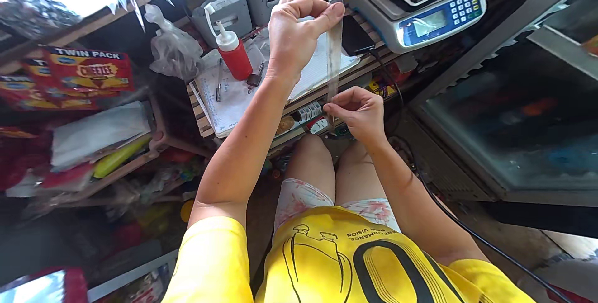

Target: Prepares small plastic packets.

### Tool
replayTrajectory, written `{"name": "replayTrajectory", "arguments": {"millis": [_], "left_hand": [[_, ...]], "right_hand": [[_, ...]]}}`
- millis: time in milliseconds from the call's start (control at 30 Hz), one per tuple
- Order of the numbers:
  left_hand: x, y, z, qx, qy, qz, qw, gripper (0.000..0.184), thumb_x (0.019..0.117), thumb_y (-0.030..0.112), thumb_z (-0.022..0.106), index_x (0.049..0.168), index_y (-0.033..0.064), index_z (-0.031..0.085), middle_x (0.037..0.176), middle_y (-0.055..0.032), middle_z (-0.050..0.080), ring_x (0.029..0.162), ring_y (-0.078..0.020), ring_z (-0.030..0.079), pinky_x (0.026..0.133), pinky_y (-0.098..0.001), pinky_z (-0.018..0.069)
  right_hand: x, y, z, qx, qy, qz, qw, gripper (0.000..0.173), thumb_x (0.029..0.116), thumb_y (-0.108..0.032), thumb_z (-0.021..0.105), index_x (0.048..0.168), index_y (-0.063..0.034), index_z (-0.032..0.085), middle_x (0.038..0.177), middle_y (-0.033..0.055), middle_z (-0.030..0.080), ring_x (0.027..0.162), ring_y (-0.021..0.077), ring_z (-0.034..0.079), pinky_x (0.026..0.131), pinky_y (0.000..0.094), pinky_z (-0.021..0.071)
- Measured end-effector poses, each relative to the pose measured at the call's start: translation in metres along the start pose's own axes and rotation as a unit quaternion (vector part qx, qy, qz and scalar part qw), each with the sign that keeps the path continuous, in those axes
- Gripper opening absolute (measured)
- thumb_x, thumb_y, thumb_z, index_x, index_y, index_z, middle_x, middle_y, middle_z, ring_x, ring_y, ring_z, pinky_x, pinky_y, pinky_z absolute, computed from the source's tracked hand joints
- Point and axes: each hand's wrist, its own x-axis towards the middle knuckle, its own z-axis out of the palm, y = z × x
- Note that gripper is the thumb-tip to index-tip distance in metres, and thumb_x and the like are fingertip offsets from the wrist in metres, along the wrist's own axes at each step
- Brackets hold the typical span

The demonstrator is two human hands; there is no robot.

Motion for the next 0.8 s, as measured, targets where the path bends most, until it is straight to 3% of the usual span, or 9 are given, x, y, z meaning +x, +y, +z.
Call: {"name": "replayTrajectory", "arguments": {"millis": [200,300,433,567,700,800], "left_hand": [[0.004,0.001,-0.003,-0.009,0.015,0.008,1.000,0.010,0.0865,0.018,0.081,0.082,0.0109,0.076,0.115,-0.0064,0.065,0.116,-0.0130,0.056,0.097,-0.0292,0.0461],[0.006,0.005,-0.005,-0.021,0.022,0.014,0.999,0.008,0.0871,0.016,0.080,0.086,0.0092,0.077,0.112,-0.0073,0.066,0.112,-0.0134,0.060,0.094,-0.0277,0.0500],[0.012,0.014,-0.010,-0.022,0.021,0.021,0.999,0.007,0.0879,0.015,0.080,0.087,0.0081,0.077,0.105,-0.0061,0.067,0.106,-0.0123,0.061,0.092,-0.0264,0.0501],[0.013,0.018,-0.011,-0.012,0.009,0.016,1.000,0.007,0.0896,0.014,0.078,0.087,0.0077,0.077,0.100,-0.0041,0.070,0.099,-0.0094,0.065,0.088,-0.0258,0.0533],[0.015,0.018,-0.010,-0.017,0.008,0.010,1.000,0.007,0.0892,0.014,0.078,0.088,0.0069,0.077,0.101,-0.0045,0.070,0.100,-0.0095,0.065,0.088,-0.0257,0.0538],[0.016,0.018,-0.011,-0.025,0.007,0.007,1.000,0.008,0.0895,0.013,0.078,0.089,0.0053,0.076,0.095,-0.0038,0.073,0.095,-0.0092,0.068,0.087,-0.0269,0.0552]], "right_hand": [[0.000,0.002,-0.001,0.008,-0.025,-0.021,0.999,0.023,0.0902,0.002,0.073,0.112,0.0039,0.071,0.102,0.0089,0.076,0.090,0.0114,0.074,0.083,0.0270,0.0631],[-0.004,0.000,-0.005,-0.014,-0.055,-0.020,0.998,0.023,0.0894,0.000,0.075,0.111,-0.0013,0.069,0.099,0.0043,0.075,0.088,0.0083,0.073,0.080,0.0240,0.0624],[-0.005,-0.002,-0.005,-0.014,-0.074,-0.008,0.997,0.021,0.0910,0.001,0.074,0.112,-0.0001,0.071,0.101,0.0052,0.076,0.088,0.0084,0.074,0.082,0.0237,0.0625],[-0.004,-0.003,-0.006,-0.025,-0.089,-0.010,0.996,0.019,0.0888,-0.004,0.077,0.106,-0.0039,0.069,0.094,0.0028,0.074,0.084,0.0084,0.072,0.076,0.0243,0.0619],[-0.002,-0.004,-0.007,-0.038,-0.118,-0.010,0.992,0.019,0.0933,-0.001,0.071,0.112,-0.0034,0.068,0.102,0.0042,0.073,0.089,0.0081,0.072,0.081,0.0239,0.0618],[0.001,-0.001,-0.006,-0.012,-0.113,-0.003,0.993,0.024,0.0887,0.003,0.074,0.112,-0.0013,0.068,0.102,0.0059,0.074,0.090,0.0108,0.073,0.082,0.0267,0.0627]]}}
